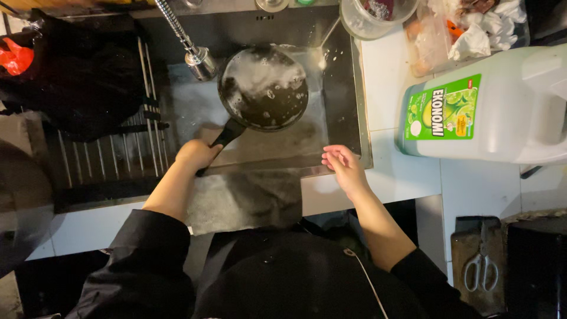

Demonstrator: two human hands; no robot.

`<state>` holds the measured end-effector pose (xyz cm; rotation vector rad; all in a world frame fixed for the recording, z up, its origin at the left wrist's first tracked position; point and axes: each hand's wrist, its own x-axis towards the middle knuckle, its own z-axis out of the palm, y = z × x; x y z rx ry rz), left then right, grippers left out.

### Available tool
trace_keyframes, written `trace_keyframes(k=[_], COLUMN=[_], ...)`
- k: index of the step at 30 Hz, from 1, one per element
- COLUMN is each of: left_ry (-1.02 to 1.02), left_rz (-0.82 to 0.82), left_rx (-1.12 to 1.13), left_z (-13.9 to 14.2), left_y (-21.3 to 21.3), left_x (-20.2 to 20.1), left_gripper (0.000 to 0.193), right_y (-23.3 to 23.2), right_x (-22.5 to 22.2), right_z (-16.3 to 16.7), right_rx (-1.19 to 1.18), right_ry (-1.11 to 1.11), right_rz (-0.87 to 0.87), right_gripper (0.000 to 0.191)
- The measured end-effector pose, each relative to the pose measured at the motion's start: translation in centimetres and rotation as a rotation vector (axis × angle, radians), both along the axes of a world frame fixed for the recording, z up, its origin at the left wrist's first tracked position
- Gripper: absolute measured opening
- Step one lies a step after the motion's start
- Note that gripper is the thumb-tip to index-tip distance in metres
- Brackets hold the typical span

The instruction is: The person washes a frying pan at a stainless steel sink, scrubbing it with a sponge under running water and rinsing it repeatedly. They also scrub a ladle with the sponge, rinse the pan again, and then carry the pan away from the sink.

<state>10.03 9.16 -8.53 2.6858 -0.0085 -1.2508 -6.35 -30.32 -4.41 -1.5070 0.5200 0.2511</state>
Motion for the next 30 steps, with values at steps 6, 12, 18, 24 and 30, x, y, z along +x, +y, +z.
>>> trace_keyframes(k=[6,12,18,24,30], left_ry=[0.295,0.704,1.027,1.136,0.054], left_rz=[0.444,0.985,1.096,1.196,-0.147], left_rx=[-0.466,-0.793,-1.264,-1.282,-0.58], left_z=[-1.1,2.7,1.5,0.1,0.5], left_y=[-0.6,-4.9,-9.8,-14.0,-13.1], left_x=[-1.2,-0.6,-0.4,0.0,0.0], left_gripper=[0.043,0.038,0.024,0.025,0.006], right_y=[-0.4,-1.1,-1.3,-2.1,-3.2], right_x=[0.3,0.2,0.4,0.1,0.3], right_z=[-0.1,0.0,0.5,0.8,-0.4], right_rx=[-0.005,-0.018,-0.017,-0.018,-0.026], right_ry=[0.0,0.029,0.03,0.023,-0.033], right_rz=[0.018,0.01,0.0,-0.026,-0.033], right_gripper=[0.023,0.025,0.025,0.026,0.025])
